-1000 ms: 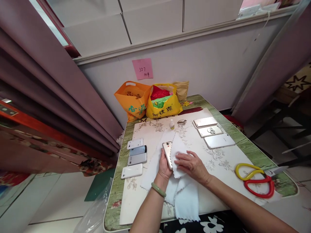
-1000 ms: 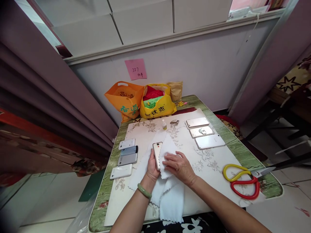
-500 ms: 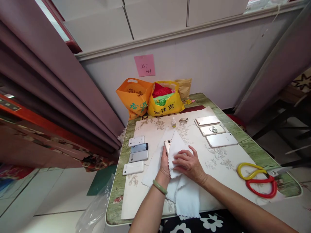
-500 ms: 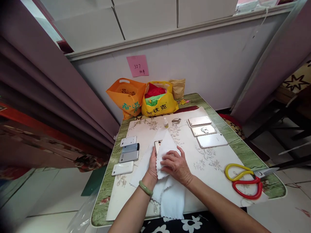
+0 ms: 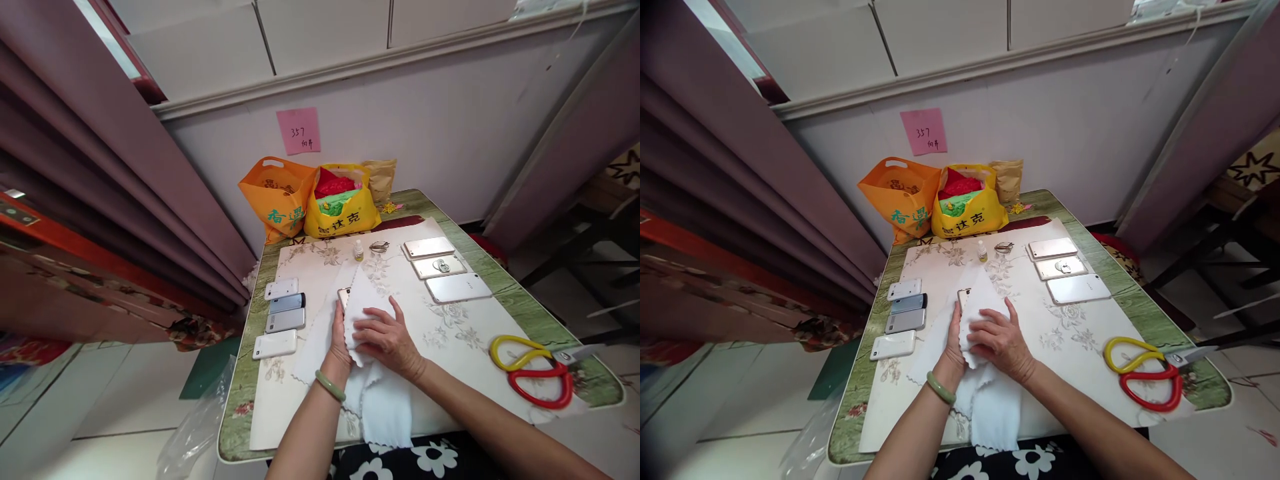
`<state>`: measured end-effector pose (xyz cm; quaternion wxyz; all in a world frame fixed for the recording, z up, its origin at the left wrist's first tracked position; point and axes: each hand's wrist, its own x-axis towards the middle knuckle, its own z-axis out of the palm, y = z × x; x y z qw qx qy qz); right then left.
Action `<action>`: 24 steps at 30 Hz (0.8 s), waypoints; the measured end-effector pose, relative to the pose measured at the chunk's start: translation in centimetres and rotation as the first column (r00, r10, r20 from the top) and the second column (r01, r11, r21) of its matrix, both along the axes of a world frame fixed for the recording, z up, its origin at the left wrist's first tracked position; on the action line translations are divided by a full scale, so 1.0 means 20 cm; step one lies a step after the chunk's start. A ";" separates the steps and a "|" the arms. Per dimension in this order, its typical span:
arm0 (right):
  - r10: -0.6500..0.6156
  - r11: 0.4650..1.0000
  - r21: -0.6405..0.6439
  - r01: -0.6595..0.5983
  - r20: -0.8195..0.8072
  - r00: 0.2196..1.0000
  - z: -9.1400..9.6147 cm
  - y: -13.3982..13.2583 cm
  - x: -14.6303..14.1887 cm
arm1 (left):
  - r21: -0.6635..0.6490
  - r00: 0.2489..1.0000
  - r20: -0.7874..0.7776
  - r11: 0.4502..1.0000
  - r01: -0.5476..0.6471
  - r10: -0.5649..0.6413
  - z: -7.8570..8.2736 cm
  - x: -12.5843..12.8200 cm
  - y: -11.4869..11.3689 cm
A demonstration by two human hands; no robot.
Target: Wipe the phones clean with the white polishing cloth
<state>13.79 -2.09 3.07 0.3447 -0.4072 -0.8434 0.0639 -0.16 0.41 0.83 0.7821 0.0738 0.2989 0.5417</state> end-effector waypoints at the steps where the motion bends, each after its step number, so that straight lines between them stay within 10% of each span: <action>1: -0.015 1.000 0.000 0.015 0.015 1.000 -0.01 0.00 0.04 | -0.006 1.000 0.017 1.000 0.006 -0.006 0.01 0.02 0.01; 13: -0.002 1.000 -0.030 0.000 -0.054 0.999 0.01 -0.01 -0.06 | 0.004 0.983 -0.098 0.988 -0.157 0.157 0.00 0.00 0.01; 24: -0.306 0.938 -0.194 0.286 -0.086 0.948 0.07 -0.01 -0.13 | -0.018 0.991 0.021 0.991 -0.133 0.133 -0.01 0.04 0.04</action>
